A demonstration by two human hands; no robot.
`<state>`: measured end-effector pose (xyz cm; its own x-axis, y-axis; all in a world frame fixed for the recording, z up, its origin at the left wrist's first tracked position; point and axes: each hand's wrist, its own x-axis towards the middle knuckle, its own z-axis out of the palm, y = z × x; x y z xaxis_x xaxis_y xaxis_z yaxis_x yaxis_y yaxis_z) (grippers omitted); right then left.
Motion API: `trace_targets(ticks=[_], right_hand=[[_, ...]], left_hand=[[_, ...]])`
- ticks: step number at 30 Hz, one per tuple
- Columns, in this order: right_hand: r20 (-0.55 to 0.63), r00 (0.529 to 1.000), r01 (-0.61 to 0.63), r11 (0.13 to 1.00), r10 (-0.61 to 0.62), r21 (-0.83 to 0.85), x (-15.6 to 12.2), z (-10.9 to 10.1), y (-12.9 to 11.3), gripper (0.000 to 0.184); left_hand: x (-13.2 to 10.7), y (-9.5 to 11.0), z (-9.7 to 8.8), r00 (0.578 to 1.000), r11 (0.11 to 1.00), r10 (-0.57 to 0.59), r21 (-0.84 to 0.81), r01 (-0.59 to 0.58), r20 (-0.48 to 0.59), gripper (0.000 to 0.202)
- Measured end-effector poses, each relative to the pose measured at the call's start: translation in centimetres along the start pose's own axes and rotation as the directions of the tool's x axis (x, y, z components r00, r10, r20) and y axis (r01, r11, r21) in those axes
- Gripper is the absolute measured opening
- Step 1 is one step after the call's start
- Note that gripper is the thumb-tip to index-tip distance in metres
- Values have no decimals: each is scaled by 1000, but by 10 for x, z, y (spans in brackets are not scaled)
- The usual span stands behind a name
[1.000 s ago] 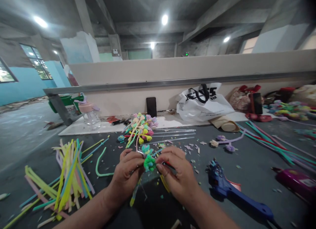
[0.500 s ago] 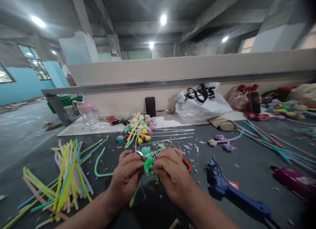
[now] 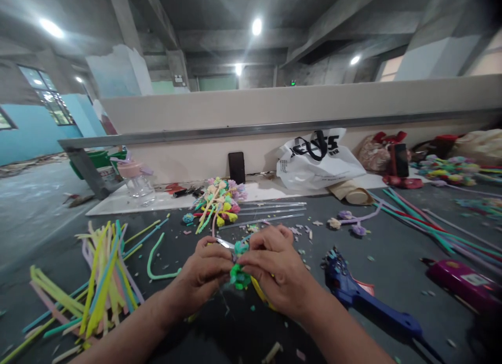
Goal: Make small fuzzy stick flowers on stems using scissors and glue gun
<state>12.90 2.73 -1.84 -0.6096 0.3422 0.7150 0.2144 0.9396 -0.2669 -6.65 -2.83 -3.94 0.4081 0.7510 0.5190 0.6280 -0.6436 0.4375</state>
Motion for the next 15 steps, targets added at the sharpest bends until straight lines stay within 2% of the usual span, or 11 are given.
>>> trace_targets(ticks=[3,9,15], right_hand=[[40,999,16,999,-14,-34,0,-2,1,19],[156,987,53,995,-39,-87,1,-4,2,22],[177,983,61,995,-47,-77,3,-2,-3,19]], left_hand=[[0,-1,2,1000,1000,3,10,-3,-12,21],[0,2,2,999,998,4,69,-6,36,17],[1,9,3,999,997,-4,74,1,38,20]])
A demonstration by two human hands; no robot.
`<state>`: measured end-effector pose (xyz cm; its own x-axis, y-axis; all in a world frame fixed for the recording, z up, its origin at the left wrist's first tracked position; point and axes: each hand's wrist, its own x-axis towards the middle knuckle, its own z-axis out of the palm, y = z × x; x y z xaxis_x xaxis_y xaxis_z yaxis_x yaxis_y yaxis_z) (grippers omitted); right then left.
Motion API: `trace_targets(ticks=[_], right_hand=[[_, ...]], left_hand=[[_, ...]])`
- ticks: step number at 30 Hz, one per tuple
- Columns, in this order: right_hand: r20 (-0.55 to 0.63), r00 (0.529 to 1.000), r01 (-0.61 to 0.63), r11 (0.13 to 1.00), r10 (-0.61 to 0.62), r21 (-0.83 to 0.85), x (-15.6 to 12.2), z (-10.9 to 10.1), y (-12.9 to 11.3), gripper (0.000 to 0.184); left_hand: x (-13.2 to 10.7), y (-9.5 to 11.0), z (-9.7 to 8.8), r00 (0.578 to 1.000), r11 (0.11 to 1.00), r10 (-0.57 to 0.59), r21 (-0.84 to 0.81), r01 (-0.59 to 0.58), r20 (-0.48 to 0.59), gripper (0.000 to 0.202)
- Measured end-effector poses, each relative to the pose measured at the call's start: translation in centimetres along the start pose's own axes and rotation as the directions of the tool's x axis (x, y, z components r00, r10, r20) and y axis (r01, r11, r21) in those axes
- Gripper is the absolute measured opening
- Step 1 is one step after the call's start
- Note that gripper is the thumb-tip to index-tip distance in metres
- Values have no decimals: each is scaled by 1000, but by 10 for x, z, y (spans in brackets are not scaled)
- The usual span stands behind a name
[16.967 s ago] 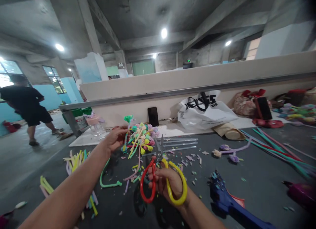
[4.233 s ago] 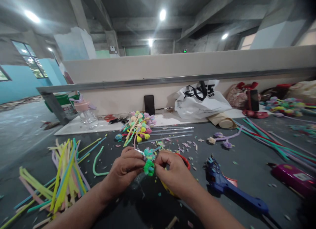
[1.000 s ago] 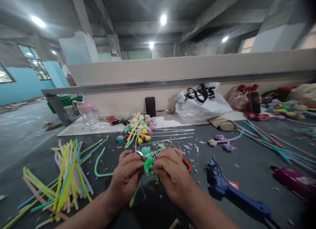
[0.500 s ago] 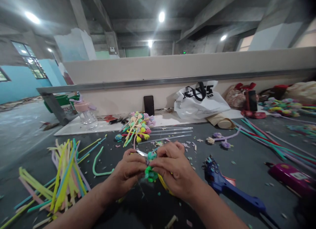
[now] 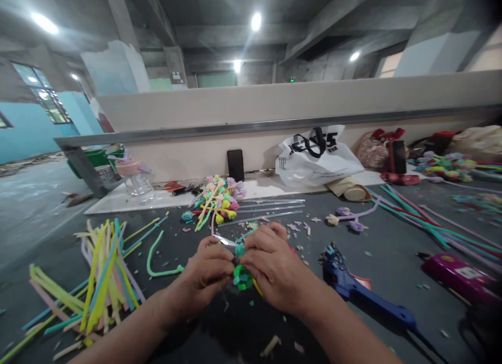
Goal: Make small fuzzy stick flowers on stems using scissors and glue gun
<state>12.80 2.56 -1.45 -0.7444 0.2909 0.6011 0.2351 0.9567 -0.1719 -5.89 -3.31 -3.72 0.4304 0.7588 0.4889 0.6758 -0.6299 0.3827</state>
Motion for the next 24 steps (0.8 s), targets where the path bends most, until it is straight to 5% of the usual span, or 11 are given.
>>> trace_targets(ticks=[3,6,8,10,12,14,17,21,24], right_hand=[[-12,1000,-7,999,8,34,0,1,1,20],[-174,977,-83,976,119,201,-2,3,9,16],[-330,881,-205,901,340,382,-3,4,19,16],[-374,708,-304,736,599,605,-4,9,29,20],[-293,558,-317,526,776,790,-4,16,36,21],[-168,498,-302,352,851,886,-3,24,36,22],[63,554,-301,129,830,945,1,34,21,26],[350,729,-294,-193,588,936,4,39,-7,35],[448,775,-321,-333,447,887,3,41,-17,34]], left_hand=[[1,0,-1,1000,1000,-3,-22,3,-6,19],[1,-5,-1,996,997,-27,-73,21,-83,18],[0,-11,-2,969,989,-110,-118,85,-221,17],[-1,-17,-3,894,959,-264,-196,204,-361,15],[-1,-22,-4,804,906,-408,-297,300,-432,14],[-1,-23,-6,748,868,-482,-366,337,-456,14],[1,-18,-7,760,886,-456,-318,337,-463,12],[2,-7,-1,871,959,-280,-68,276,-404,16],[-1,-4,8,880,944,-262,84,318,-396,31]])
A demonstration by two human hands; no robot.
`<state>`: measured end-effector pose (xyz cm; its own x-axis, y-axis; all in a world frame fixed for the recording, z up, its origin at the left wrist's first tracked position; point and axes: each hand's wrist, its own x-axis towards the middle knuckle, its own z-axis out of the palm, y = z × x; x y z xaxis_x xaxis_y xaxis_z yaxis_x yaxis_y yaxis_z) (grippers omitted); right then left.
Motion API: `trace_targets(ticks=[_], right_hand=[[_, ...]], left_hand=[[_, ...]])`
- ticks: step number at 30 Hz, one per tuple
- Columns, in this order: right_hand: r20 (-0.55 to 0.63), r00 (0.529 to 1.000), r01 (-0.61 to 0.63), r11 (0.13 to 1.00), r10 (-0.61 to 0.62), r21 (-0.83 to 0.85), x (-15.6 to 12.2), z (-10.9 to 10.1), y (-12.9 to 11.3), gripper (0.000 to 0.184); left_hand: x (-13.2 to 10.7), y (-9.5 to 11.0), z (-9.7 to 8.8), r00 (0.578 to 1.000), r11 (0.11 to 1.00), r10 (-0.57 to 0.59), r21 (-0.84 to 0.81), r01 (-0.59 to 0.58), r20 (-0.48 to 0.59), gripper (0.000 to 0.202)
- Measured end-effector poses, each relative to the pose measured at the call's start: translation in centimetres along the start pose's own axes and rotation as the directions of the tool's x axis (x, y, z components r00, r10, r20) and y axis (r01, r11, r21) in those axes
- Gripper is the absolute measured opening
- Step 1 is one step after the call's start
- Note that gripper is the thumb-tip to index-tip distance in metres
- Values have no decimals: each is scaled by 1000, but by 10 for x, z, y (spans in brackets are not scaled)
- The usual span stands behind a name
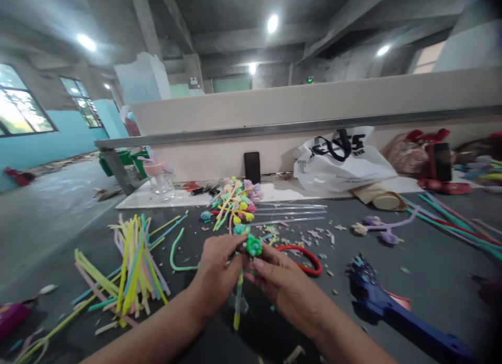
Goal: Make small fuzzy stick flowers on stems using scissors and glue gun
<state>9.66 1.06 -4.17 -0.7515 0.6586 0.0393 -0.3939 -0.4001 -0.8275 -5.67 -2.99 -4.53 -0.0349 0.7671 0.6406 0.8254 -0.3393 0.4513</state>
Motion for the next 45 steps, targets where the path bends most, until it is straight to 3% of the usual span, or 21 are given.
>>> trace_targets(ticks=[3,8,12,15,18,20,26,31,39,45], right_hand=[[-28,998,-51,996,53,71,1,-3,4,27],[-170,985,-9,982,41,187,7,-8,6,16],[-179,981,-14,946,76,325,7,-9,0,10],[-208,973,-14,929,97,371,4,-12,-5,13],[-212,972,-15,930,100,366,3,-15,-7,18],[-201,975,-19,934,96,356,3,-17,-6,19],[-131,986,-48,930,102,365,6,-19,-7,13],[-92,986,-98,923,142,372,4,-20,-5,14],[-122,977,-110,903,175,416,6,-20,-3,12],[-187,969,-59,892,158,448,9,-20,-5,14]], left_hand=[[-6,2,6,998,998,-57,41,56,20,46],[-12,8,11,994,993,-21,-115,33,106,56],[-9,9,6,998,973,-49,-227,38,-45,46],[0,5,0,962,919,-227,-359,161,-149,30],[7,3,-4,910,816,-408,-475,328,-71,20],[9,4,-5,898,789,-440,-479,386,-2,18],[7,11,-9,946,842,-314,-436,317,81,12],[7,17,-11,954,851,-278,-432,299,112,12],[9,15,-12,915,761,-335,-509,402,223,16],[12,14,-10,854,601,-323,-609,517,407,19]])
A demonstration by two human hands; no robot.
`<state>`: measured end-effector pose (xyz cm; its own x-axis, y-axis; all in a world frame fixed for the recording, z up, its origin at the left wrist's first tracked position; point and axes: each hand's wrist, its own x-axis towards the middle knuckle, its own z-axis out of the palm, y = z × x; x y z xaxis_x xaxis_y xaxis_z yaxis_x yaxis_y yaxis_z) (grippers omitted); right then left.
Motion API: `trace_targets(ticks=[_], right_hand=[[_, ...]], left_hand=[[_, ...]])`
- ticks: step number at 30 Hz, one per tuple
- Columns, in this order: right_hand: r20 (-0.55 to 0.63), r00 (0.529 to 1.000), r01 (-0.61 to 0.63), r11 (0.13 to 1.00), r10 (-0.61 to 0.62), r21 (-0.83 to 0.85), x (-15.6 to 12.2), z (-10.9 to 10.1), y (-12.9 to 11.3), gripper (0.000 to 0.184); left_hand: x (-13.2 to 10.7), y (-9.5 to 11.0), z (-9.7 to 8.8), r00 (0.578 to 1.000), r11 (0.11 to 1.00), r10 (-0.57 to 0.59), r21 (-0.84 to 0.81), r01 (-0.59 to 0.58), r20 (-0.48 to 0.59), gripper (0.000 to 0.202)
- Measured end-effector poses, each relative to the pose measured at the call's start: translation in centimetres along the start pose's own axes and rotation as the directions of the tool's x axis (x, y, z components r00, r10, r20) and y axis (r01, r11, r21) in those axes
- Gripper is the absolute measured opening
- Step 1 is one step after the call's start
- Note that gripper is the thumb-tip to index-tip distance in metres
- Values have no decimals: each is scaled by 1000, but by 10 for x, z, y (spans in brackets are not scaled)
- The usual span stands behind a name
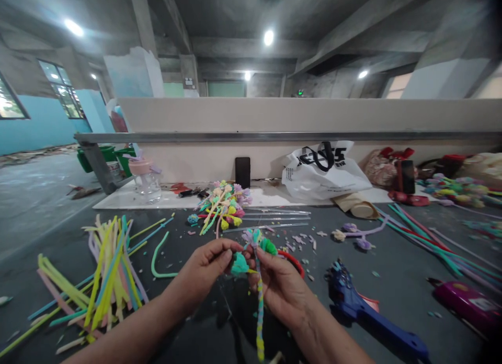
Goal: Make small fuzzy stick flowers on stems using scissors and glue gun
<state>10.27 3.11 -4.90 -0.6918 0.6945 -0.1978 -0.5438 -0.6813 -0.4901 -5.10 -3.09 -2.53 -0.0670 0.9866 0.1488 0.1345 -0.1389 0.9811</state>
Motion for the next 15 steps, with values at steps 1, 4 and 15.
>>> trace_targets(ticks=[1,4,15], right_hand=[[-1,1000,15,1000,-15,-14,0,0,0,16],[44,998,52,990,-47,-127,-4,3,1,23],[27,965,191,625,-262,-757,-2,6,13,22]], left_hand=[[0,0,0,999,999,-15,-43,16,32,18],[0,-2,1,995,982,-70,-169,81,72,15],[9,-24,-7,992,945,-59,-315,91,109,15]])
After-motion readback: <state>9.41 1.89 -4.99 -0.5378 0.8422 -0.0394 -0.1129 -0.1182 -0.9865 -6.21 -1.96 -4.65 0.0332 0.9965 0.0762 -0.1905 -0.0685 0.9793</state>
